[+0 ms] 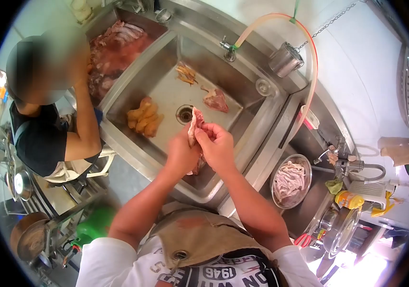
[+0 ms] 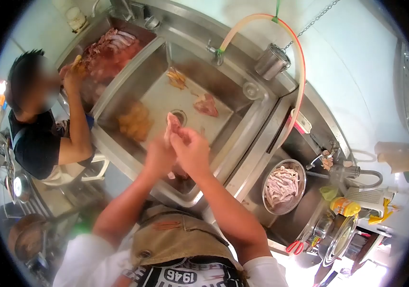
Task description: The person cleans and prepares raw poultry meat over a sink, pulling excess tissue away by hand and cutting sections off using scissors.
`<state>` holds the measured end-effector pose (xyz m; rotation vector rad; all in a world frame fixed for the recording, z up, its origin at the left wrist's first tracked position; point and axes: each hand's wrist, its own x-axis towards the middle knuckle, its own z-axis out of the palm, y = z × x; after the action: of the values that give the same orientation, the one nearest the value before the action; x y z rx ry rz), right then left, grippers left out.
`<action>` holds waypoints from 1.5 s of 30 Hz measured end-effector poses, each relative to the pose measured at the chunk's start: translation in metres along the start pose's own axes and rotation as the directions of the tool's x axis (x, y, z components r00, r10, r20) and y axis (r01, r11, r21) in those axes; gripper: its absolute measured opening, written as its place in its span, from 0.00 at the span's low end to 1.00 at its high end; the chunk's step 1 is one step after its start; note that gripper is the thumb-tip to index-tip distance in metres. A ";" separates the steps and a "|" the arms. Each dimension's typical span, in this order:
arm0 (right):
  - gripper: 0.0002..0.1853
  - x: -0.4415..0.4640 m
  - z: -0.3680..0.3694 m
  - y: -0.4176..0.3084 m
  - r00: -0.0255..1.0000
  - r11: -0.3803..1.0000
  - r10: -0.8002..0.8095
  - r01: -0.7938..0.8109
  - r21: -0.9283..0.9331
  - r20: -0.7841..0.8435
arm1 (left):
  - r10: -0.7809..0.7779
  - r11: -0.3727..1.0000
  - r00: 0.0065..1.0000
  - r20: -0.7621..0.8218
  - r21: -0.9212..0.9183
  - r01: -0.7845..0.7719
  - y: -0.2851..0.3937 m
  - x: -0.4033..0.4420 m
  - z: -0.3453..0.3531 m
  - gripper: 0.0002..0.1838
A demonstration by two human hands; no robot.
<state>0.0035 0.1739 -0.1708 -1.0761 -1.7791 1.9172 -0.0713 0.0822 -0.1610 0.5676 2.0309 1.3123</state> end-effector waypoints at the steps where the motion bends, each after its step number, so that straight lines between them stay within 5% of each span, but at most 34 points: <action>1: 0.16 -0.002 0.001 0.004 0.999 0.999 -0.040 0.040 0.000 -0.012 | 0.044 0.999 0.999 -0.025 -0.016 -0.045 0.003 -0.003 0.001 0.24; 8: 0.18 -0.013 -0.009 -0.005 1.000 0.977 -0.015 0.011 0.213 0.016 | 0.094 0.992 0.995 0.018 0.084 -0.096 0.004 -0.016 -0.001 0.35; 17: 0.12 -0.023 -0.023 -0.015 0.979 0.976 -0.194 0.186 -0.113 -0.067 | 0.360 0.933 0.932 0.051 0.011 -0.361 0.009 -0.029 0.005 0.40; 21: 0.09 -0.032 -0.025 -0.019 0.998 0.968 -0.022 0.035 0.250 -0.055 | 0.094 0.987 0.989 0.111 -0.143 -0.078 0.030 -0.041 0.000 0.35; 24: 0.04 -0.040 -0.024 -0.027 0.991 0.871 0.130 -0.119 0.476 0.010 | 0.042 0.975 0.987 0.157 -0.221 -0.006 -0.003 -0.028 0.010 0.25; 27: 0.07 -0.056 -0.020 -0.045 0.977 0.788 0.207 -0.200 0.583 0.054 | 0.068 0.976 0.991 0.118 -0.212 -0.042 0.017 -0.043 0.008 0.22; 30: 0.11 -0.049 -0.019 -0.016 0.987 0.787 0.159 -0.107 0.608 -0.031 | 0.259 0.965 0.963 0.067 0.029 -0.262 -0.006 -0.038 0.015 0.24; 33: 0.13 -0.066 -0.010 -0.043 0.998 0.802 0.067 -0.043 0.595 -0.018 | 0.318 0.944 0.947 0.048 0.076 -0.321 -0.023 -0.033 0.020 0.27; 37: 0.12 -0.059 -0.012 -0.042 0.992 0.855 0.072 -0.009 0.519 -0.100 | -0.011 0.947 0.992 0.127 -0.317 0.051 -0.020 -0.031 0.013 0.28; 39: 0.11 -0.052 -0.024 -0.035 0.990 0.897 0.044 0.021 0.442 -0.137 | 0.287 0.957 0.957 0.034 -0.054 -0.285 -0.025 -0.028 0.009 0.25; 40: 0.05 -0.052 -0.030 -0.033 0.992 0.933 0.023 0.023 0.358 -0.125 | 0.327 0.945 0.945 0.022 -0.018 -0.326 -0.025 -0.028 0.008 0.24; 43: 0.05 -0.046 -0.028 -0.009 0.852 0.854 -0.509 0.483 -0.192 -0.122 | 0.236 0.965 0.972 0.014 -0.121 -0.233 0.010 -0.038 -0.005 0.20; 45: 0.10 -0.054 -0.025 -0.019 0.777 0.740 -0.628 0.580 -0.340 -0.043 | 0.129 0.940 0.990 0.057 -0.324 -0.103 0.026 -0.044 -0.010 0.19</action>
<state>0.0520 0.1587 -0.1350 -0.5788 -2.0492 1.1531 -0.0478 0.0571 -0.1220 0.5831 1.6943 1.6246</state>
